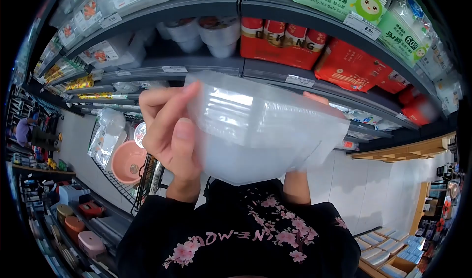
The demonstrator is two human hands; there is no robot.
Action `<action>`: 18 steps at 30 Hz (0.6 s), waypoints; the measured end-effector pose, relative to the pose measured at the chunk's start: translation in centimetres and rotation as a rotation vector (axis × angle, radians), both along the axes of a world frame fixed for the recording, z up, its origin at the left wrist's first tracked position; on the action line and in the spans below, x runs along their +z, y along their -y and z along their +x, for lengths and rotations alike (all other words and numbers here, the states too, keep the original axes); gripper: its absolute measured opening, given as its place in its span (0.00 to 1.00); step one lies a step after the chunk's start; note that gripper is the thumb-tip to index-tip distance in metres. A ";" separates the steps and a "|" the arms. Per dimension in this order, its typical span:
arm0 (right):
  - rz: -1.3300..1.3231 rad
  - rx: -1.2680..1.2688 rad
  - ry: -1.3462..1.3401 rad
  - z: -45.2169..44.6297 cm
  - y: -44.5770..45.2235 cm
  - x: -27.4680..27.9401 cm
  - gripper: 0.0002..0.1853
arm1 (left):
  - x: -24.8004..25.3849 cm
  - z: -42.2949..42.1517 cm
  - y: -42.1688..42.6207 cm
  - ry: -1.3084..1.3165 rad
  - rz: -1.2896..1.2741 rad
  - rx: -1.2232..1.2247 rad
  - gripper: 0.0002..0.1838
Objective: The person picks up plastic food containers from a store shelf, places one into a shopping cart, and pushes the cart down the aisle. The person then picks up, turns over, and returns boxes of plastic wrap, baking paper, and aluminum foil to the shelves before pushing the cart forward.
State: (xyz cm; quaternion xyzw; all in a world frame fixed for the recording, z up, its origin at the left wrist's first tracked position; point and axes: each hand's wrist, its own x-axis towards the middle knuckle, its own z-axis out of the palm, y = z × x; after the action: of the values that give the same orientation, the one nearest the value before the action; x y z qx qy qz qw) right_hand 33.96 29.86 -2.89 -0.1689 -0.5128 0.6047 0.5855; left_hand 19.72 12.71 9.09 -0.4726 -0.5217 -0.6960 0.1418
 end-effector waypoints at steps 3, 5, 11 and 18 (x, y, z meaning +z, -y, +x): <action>-0.017 0.023 -0.010 0.1 -0.2 0.1 0.21 | -0.2 0.2 -0.1 0.005 0.073 -0.010 0.24; -0.021 0.033 -0.015 0.3 -0.4 0.2 0.21 | -0.2 0.2 -0.2 -0.086 0.110 0.011 0.23; -0.017 0.058 -0.021 0.8 -0.9 0.2 0.23 | -0.8 0.5 -0.5 -0.079 0.114 0.027 0.23; -0.199 0.063 -0.159 1.6 -0.5 2.0 0.29 | -0.6 1.2 -1.4 -0.103 0.138 -0.028 0.22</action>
State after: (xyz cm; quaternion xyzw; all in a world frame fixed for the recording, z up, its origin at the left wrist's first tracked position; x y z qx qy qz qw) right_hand 35.54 30.31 -0.88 -0.1615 -0.4069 0.6823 0.5855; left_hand 20.94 14.14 8.46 -0.5043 -0.4578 -0.7069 0.1908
